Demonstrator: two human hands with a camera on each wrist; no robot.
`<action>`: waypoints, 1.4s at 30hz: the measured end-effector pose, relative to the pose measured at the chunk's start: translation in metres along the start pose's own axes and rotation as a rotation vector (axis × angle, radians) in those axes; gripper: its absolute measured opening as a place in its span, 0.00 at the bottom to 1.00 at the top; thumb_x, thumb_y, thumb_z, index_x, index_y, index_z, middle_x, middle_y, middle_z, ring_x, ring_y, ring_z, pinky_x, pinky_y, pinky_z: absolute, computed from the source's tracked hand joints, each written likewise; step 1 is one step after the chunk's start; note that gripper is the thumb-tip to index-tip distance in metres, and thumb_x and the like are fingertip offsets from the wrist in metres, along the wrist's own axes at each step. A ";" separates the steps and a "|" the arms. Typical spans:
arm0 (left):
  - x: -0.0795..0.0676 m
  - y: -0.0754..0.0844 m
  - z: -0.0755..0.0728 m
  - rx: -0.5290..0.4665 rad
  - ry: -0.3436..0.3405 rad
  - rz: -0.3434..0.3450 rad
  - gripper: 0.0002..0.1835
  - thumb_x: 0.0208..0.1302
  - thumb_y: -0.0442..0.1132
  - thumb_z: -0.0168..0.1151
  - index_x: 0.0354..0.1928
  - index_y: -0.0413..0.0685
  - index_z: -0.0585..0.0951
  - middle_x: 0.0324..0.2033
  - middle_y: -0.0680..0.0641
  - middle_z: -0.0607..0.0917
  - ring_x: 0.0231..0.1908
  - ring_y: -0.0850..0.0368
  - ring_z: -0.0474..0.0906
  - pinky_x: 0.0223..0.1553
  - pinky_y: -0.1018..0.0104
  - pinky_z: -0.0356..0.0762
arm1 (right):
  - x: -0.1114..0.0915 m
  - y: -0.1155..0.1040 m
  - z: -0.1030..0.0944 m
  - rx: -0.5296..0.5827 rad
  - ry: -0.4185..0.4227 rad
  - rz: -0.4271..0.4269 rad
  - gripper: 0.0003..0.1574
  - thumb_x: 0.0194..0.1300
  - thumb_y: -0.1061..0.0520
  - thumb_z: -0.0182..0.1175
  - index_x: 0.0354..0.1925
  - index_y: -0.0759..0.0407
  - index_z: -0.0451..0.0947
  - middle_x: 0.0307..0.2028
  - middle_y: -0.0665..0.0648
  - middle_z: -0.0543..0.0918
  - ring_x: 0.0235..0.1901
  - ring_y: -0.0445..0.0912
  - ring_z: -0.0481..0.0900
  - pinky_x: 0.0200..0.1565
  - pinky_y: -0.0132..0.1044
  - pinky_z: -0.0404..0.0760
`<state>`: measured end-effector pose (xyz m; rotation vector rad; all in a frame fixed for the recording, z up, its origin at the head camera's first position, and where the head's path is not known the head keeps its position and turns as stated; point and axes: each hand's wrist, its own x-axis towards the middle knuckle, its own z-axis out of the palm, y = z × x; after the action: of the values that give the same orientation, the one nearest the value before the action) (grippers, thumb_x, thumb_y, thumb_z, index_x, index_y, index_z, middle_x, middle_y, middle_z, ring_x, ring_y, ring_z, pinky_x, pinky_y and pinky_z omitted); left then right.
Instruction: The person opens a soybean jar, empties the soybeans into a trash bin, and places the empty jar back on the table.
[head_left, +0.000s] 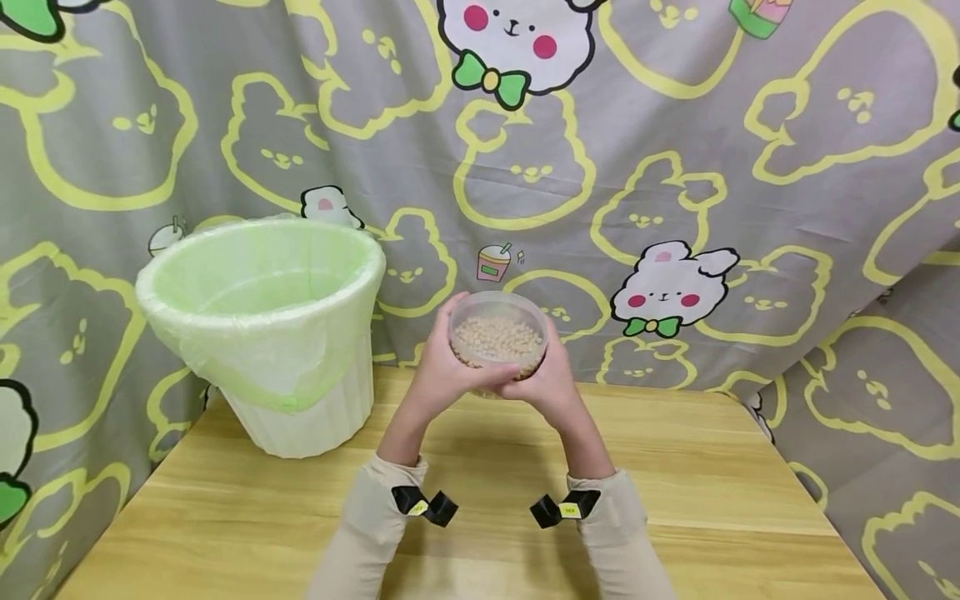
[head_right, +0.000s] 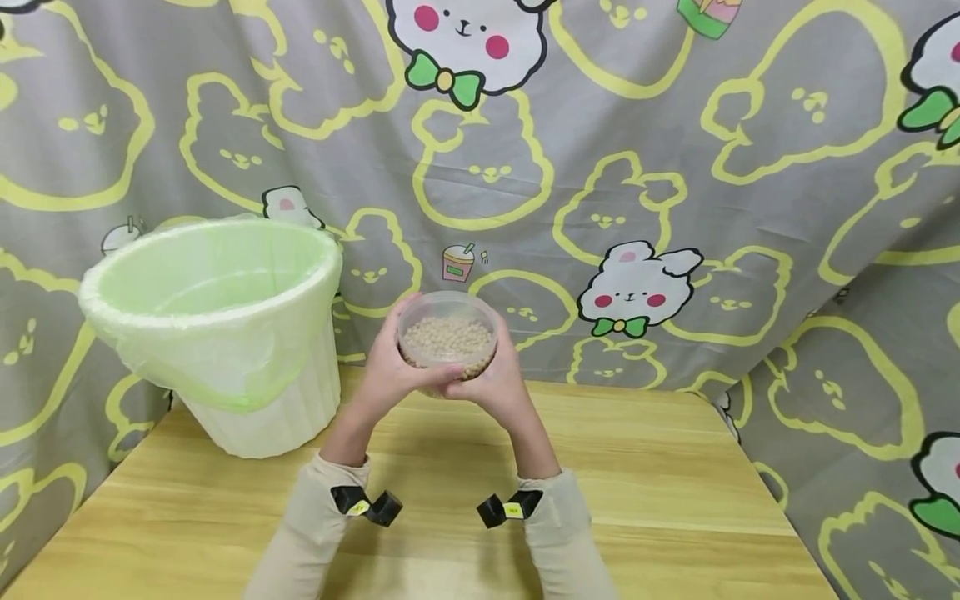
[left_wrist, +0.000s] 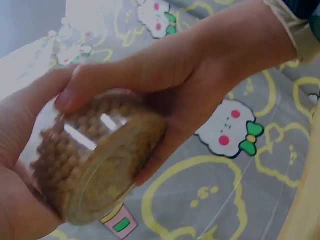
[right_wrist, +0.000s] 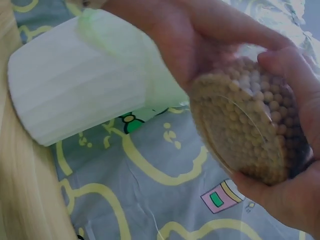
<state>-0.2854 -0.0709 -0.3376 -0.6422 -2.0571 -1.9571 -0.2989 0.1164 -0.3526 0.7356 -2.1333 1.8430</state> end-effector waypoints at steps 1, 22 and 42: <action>0.001 0.000 -0.003 -0.015 -0.022 0.001 0.60 0.44 0.44 0.85 0.77 0.57 0.58 0.71 0.43 0.68 0.65 0.47 0.70 0.63 0.49 0.72 | 0.000 0.001 -0.002 0.020 -0.030 -0.003 0.68 0.38 0.63 0.81 0.75 0.52 0.59 0.65 0.61 0.72 0.61 0.52 0.72 0.61 0.47 0.74; -0.001 0.003 0.001 0.115 0.056 -0.004 0.62 0.40 0.42 0.86 0.77 0.55 0.59 0.72 0.53 0.69 0.66 0.50 0.70 0.66 0.47 0.69 | -0.002 0.001 0.003 -0.037 -0.018 -0.024 0.71 0.37 0.64 0.82 0.76 0.49 0.57 0.66 0.58 0.72 0.62 0.52 0.72 0.61 0.52 0.74; 0.004 -0.004 -0.024 -0.260 0.077 0.082 0.67 0.40 0.64 0.82 0.77 0.40 0.59 0.72 0.39 0.70 0.64 0.50 0.70 0.60 0.73 0.74 | 0.001 -0.002 -0.003 0.104 -0.150 -0.059 0.73 0.36 0.68 0.82 0.76 0.45 0.58 0.67 0.58 0.71 0.64 0.52 0.71 0.62 0.37 0.77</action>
<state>-0.2940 -0.0944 -0.3374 -0.6792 -1.7194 -2.1841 -0.2987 0.1187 -0.3498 0.9789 -2.0913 1.9353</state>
